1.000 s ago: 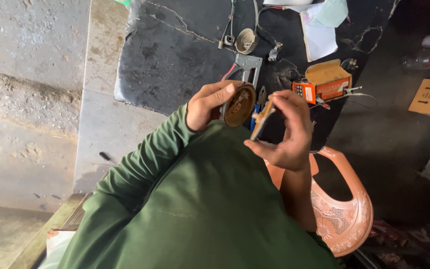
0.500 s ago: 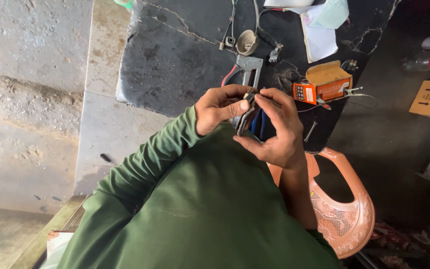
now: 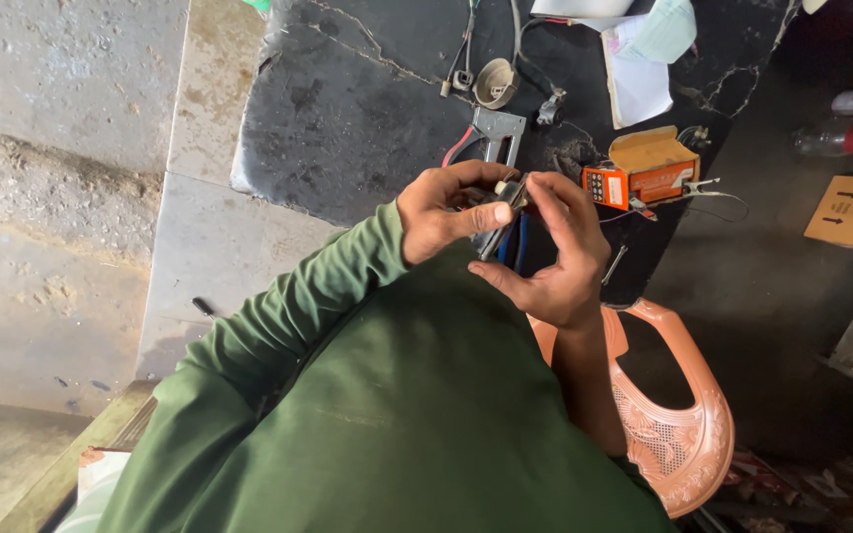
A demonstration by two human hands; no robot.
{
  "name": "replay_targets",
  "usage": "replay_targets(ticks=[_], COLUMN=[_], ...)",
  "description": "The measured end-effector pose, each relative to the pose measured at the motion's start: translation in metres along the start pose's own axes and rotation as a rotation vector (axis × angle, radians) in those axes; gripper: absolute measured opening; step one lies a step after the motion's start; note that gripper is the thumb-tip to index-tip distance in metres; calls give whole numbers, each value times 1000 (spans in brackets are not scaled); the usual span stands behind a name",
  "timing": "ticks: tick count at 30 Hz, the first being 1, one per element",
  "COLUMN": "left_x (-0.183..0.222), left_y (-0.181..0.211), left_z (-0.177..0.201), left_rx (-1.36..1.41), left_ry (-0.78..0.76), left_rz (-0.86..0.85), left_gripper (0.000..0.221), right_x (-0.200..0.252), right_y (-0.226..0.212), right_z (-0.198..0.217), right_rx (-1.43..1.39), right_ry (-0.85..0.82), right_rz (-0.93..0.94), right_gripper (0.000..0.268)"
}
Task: The recorder is disassembling, cleaning, and repairing a motorcycle horn at a workshop bench.
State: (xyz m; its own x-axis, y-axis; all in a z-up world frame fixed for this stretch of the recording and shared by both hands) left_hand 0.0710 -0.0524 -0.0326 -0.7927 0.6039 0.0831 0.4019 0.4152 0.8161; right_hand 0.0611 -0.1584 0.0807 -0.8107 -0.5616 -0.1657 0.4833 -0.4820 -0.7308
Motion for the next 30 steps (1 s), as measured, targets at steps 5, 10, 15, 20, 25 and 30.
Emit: replay_targets(ticks=[5,10,15,20,25,30], left_x=[-1,-3,-4,-4,5,8], left_y=[1,-14,-30,-42,-45,-59], left_z=[-5,-9,-5,-7,-18,-29], left_rx=[-122,-24,-29,-132,-285,-120], left_ry=[25,18,86,180,202,281], left_rz=[41,85,96,111,210,64], left_gripper=[69,75,83,97,88,72], right_x=[15,24,37,51,70,76], right_y=[6,3,27,43,50,44], right_z=[-2,-4,-19,-37,-41,-36], right_rx=[-80,-50,-377,-842,-975,-733], right_ry=[46,65,64,91,96,-4], right_rz=[-15,31,-65,-112,-187,-266], right_gripper=[89,90,88,88,77,62])
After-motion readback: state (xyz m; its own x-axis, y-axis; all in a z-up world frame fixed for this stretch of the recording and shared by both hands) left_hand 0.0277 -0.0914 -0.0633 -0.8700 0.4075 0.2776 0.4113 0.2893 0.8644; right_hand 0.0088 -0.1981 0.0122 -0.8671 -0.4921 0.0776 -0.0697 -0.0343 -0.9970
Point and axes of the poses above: each hand's wrist, its own x-axis away from the middle knuckle, its own z-axis out of the back of the hand, y = z × x, the point moved 10 cm from there along -x, towards the middle knuckle, and after that the axes turned 10 degrees about -y, right-handed, at the moved point
